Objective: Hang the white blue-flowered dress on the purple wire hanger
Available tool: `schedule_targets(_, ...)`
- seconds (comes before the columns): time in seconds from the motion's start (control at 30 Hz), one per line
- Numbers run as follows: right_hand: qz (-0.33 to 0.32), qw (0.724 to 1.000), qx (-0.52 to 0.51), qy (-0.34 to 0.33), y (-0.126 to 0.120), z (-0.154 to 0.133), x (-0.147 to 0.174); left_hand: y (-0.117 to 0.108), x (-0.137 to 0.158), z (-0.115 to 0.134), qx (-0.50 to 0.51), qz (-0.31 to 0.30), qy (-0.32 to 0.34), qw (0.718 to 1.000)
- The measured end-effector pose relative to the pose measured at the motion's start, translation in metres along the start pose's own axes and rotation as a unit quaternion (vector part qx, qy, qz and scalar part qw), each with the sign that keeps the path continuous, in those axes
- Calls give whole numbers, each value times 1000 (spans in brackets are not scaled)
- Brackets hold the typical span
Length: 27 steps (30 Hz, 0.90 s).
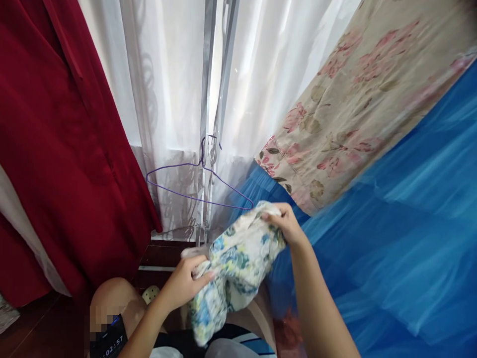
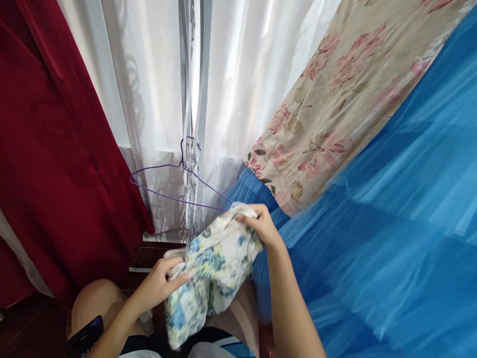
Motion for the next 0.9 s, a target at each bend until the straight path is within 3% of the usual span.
schedule_targets(0.1, 37, 997, -54, -42, 4, -3, -56, -30, -3, 1, -16, 31, 0, 999)
schedule_targets(0.2, -29, 994, -100, 17, 33, 0, -93, -63, 0, -3, 25, 65, -13, 997)
schedule_targets(0.3, -80, 983, -142, 80, 60, 3, -106, -105, 0, -22, 22, 96, -11, 995)
schedule_targets(0.4, -108, 974, -163, 116, 71, 3, -104, -160, -13, -60, -123, 107, 3, 987)
schedule_targets(0.53, -152, 970, -161, 99, 75, -5, -96, -233, -51, -114, -331, 80, 17, 940)
schedule_targets(0.6, -175, 967, -156, 100, 79, -9, -92, -261, -76, -123, -382, 107, 2, 918)
schedule_targets(0.7, -169, 969, -149, 95, 82, -14, -92, -283, -115, -105, -401, 175, -6, 899)
schedule_targets(0.8, -135, 977, -138, 88, 78, -16, -96, -280, -143, -59, -336, 218, 47, 915)
schedule_targets(0.9, -125, 973, -145, 127, 77, -10, -96, -257, -152, -14, -227, 165, 114, 953)
Point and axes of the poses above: each hand's wrist, its own x-axis away from the middle knuckle, its own y-axis out of the palm, z = x × y, the point moved 2 cm from there along -x, towards the middle knuckle, and after that the axes turned 13 degrees about -x, right-handed, at the moved point
